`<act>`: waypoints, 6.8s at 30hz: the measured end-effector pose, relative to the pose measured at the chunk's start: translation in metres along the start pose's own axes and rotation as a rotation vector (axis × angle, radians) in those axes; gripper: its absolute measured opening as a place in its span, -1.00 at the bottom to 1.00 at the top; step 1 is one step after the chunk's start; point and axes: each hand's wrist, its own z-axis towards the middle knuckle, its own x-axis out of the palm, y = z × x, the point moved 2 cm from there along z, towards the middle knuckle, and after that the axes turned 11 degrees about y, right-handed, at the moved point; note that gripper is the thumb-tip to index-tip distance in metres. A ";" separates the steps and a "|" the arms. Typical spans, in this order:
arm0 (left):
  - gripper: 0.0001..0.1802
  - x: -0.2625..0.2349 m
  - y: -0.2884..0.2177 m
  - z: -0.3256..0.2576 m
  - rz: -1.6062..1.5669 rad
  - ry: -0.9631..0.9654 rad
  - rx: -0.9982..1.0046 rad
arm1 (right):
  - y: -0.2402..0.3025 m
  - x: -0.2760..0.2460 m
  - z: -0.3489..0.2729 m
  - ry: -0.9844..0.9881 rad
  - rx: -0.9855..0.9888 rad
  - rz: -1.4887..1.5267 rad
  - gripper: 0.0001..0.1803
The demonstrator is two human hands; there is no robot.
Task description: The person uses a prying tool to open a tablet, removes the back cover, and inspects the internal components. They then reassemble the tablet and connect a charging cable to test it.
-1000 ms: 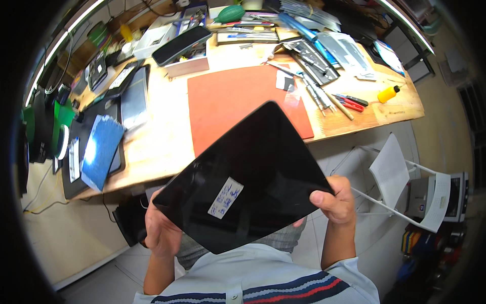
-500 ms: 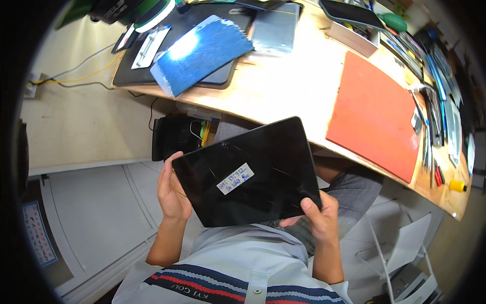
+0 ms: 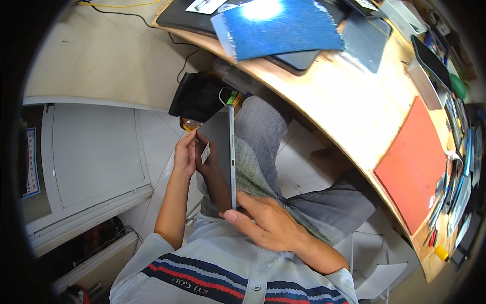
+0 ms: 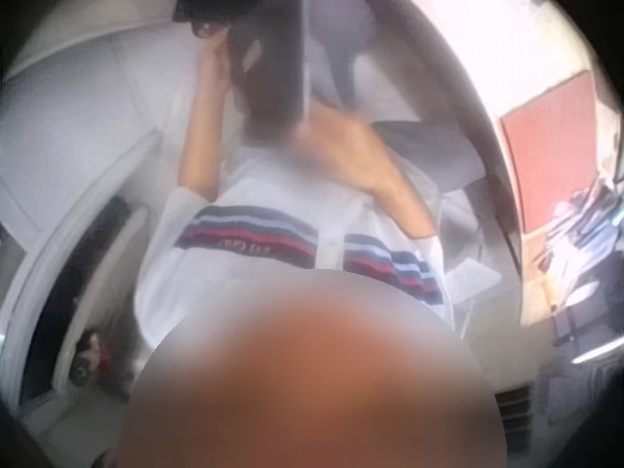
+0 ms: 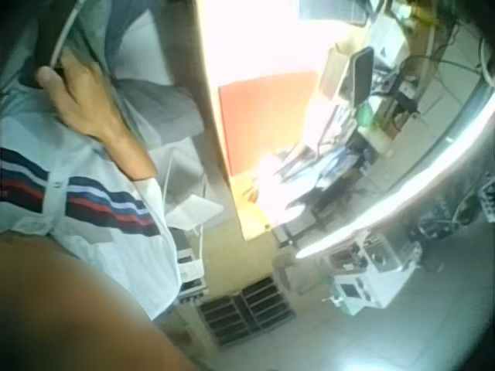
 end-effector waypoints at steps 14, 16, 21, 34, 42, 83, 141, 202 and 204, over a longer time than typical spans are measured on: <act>-0.65 -0.011 0.073 0.046 0.230 0.306 -0.427 | -0.018 0.037 0.049 -0.196 0.318 0.286 -0.76; -0.61 -0.007 0.087 0.046 0.192 0.363 -0.447 | -0.017 0.035 0.053 -0.147 0.343 0.279 -0.75; -0.62 -0.009 0.101 0.039 0.102 0.405 -0.563 | -0.015 0.041 0.070 -0.118 0.378 0.264 -0.71; -0.69 -0.026 0.105 0.027 0.009 0.396 -0.612 | -0.015 0.051 0.087 -0.117 0.399 0.312 -0.71; -0.68 -0.024 0.105 0.026 0.033 0.414 -0.602 | -0.014 0.051 0.087 -0.118 0.382 0.291 -0.71; -0.65 -0.005 -0.043 -0.005 -0.025 0.070 0.093 | -0.054 -0.019 0.017 -0.696 0.195 0.330 -0.75; -0.27 0.027 0.013 -0.007 0.060 0.364 -0.128 | -0.050 -0.024 -0.038 -0.801 -0.002 0.455 -0.42; -0.29 0.081 -0.024 -0.012 0.836 0.320 0.170 | -0.074 -0.041 -0.060 -0.756 0.092 0.587 -0.40; -0.28 0.081 -0.024 -0.012 0.815 0.323 0.163 | -0.074 -0.042 -0.058 -0.756 0.091 0.568 -0.39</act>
